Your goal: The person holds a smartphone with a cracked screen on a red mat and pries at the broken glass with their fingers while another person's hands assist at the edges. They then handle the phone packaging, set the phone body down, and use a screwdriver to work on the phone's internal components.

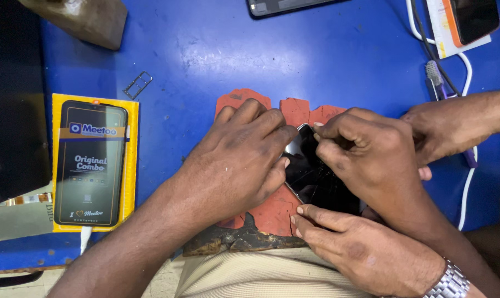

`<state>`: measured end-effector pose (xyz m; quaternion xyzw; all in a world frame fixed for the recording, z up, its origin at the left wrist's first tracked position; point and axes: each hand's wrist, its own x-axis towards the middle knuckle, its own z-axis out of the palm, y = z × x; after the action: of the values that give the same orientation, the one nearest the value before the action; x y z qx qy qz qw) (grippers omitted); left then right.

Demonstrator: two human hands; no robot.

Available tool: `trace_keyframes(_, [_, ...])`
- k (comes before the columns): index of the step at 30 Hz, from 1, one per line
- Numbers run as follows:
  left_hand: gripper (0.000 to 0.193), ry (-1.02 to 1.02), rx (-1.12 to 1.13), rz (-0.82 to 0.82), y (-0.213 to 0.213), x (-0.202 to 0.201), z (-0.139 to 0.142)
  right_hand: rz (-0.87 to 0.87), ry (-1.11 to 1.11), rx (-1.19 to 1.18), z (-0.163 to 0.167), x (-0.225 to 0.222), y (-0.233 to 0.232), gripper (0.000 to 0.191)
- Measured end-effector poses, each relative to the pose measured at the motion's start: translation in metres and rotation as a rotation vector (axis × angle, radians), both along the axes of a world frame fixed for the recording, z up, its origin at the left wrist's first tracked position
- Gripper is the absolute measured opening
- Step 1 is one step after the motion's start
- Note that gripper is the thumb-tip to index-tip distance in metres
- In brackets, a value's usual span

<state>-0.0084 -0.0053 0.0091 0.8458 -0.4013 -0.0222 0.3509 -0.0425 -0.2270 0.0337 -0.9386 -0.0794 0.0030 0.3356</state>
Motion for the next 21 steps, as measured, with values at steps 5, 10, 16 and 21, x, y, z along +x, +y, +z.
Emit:
trace_keyframes(5, [0.041, -0.002, 0.007, 0.000, 0.000, 0.000, 0.000, -0.015, 0.024, 0.016, 0.000, -0.001, -0.001, 0.005])
trace_keyframes(10, [0.042, 0.005, 0.020, -0.005, 0.001, 0.000, 0.001, -0.032, 0.002, 0.026, -0.006, -0.003, -0.004, 0.007])
trace_keyframes(16, [0.044, 0.030, 0.024, -0.022, 0.003, 0.000, 0.003, -0.090, 0.007, 0.076, -0.014, -0.008, -0.007, 0.011])
trace_keyframes(21, [0.044, 0.065, 0.033, -0.029, 0.004, 0.000, 0.004, -0.108, 0.019, 0.113, -0.014, -0.009, -0.007, 0.011])
